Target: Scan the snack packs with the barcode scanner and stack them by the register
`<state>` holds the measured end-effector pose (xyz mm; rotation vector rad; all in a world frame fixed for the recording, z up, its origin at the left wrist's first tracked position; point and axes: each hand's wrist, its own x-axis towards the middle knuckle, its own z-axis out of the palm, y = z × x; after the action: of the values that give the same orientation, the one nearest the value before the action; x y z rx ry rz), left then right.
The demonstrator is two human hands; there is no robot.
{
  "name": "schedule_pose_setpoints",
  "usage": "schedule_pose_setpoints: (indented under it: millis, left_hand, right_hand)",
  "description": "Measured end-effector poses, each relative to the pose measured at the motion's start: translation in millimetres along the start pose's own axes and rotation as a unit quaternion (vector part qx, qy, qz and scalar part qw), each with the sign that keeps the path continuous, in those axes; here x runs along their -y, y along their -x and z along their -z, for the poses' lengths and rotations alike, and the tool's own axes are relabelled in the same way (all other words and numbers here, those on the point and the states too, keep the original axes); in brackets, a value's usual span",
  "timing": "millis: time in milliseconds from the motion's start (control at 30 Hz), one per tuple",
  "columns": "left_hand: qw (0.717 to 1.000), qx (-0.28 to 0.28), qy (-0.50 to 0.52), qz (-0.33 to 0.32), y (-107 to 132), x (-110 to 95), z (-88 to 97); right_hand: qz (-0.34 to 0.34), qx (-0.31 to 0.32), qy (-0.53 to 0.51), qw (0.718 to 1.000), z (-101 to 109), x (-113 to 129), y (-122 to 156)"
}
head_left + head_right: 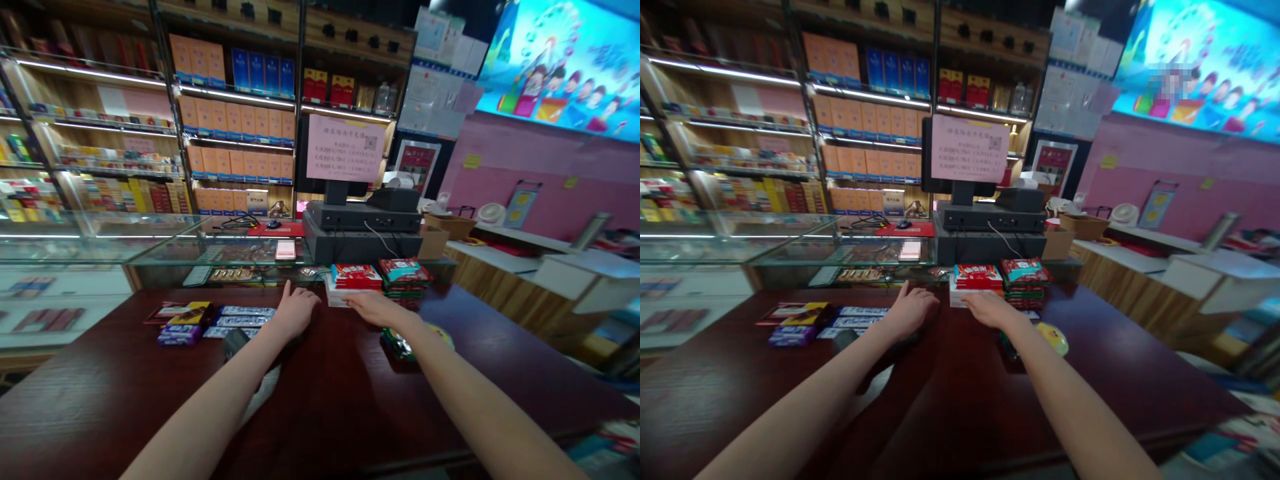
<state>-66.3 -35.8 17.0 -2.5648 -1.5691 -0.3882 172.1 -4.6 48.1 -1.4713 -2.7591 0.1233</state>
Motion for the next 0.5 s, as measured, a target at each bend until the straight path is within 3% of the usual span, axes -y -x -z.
schedule_pose_setpoints:
  millis: [500]
  left_hand:
    - [0.995, -0.010, -0.001, 0.103, 42.4, 82.2, 20.7]
  right_hand:
    - [0.075, -0.002, -0.050, 0.996, -9.3, 64.9, -36.0]
